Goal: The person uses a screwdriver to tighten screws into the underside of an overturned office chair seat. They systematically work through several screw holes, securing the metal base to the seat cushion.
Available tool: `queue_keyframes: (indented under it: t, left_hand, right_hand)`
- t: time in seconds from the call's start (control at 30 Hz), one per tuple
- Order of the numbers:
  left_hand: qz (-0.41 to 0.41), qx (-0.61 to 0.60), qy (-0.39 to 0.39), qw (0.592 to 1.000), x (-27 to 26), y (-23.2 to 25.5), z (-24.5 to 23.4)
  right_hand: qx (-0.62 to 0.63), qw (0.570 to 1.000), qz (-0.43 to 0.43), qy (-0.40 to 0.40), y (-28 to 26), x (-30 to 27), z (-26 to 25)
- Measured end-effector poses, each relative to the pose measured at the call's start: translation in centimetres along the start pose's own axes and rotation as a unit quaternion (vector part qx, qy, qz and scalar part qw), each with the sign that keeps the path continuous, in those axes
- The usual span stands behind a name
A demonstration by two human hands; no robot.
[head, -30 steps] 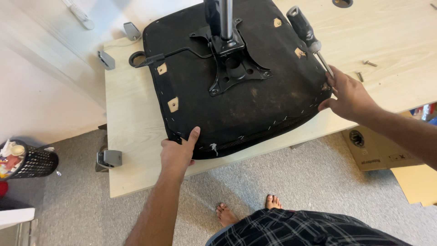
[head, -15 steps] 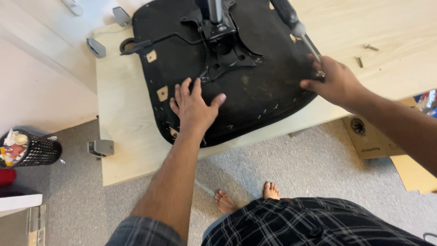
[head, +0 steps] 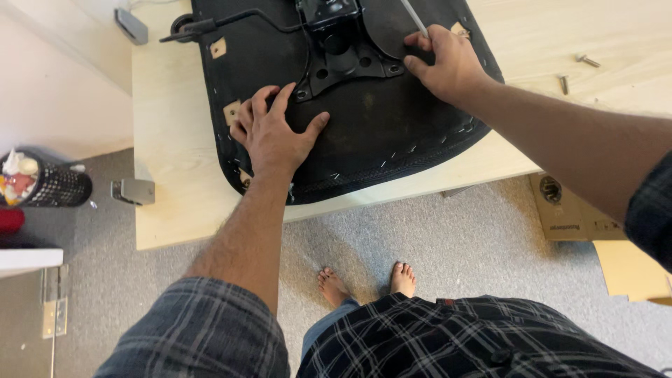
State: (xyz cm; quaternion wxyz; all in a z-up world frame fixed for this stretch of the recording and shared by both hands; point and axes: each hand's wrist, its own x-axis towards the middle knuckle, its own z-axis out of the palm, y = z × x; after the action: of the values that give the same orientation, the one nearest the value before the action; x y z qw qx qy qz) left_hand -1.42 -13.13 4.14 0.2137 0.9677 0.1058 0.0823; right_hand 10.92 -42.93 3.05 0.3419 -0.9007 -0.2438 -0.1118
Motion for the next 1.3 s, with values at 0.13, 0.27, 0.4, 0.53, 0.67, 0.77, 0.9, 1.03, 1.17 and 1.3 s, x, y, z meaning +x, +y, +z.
queue_keyframes:
  t: [0.13,0.27,0.4,0.53,0.67,0.77,0.9,1.03,1.17,1.3]
  left_hand:
    - [0.035,-0.002,0.035,0.999,0.0,-0.4,0.5]
    - [0.057,-0.004,0.042,0.997,0.3,-0.7,0.8]
    - [0.048,-0.01,0.031,0.998,0.4,-0.6,0.7]
    - [0.058,-0.004,0.028,0.998,0.5,-0.4,0.5]
    - [0.066,-0.006,0.036,0.997,0.4,-0.4,0.5]
    - [0.066,-0.03,0.05,0.996,0.3,-0.4,0.6]
    - [0.029,-0.057,0.065,0.996,0.5,-0.2,0.7]
    - [0.037,-0.067,0.081,0.994,0.7,-0.4,0.6]
    - [0.047,-0.071,0.093,0.992,0.3,-0.3,0.7]
    - [0.046,-0.069,0.104,0.991,0.4,-0.2,0.5]
  right_hand:
    - [-0.003,0.999,-0.035,0.007,1.6,1.4,1.2]
    - [-0.016,0.995,-0.093,0.042,2.1,1.1,1.7]
    - [-0.029,0.995,-0.084,0.049,2.2,1.1,2.0]
    - [-0.022,0.994,-0.09,0.063,2.2,1.1,2.2]
    - [-0.028,0.992,-0.104,0.069,2.1,1.2,2.3]
    - [-0.016,0.994,-0.089,0.066,1.9,1.2,2.1]
    - [-0.001,0.998,-0.035,0.044,1.9,0.8,1.7]
    - [0.048,0.994,-0.053,0.084,1.9,1.0,1.5]
    - [0.038,0.993,-0.035,0.103,1.4,0.7,1.1]
    - [0.084,0.991,0.017,0.104,-0.6,0.5,0.3]
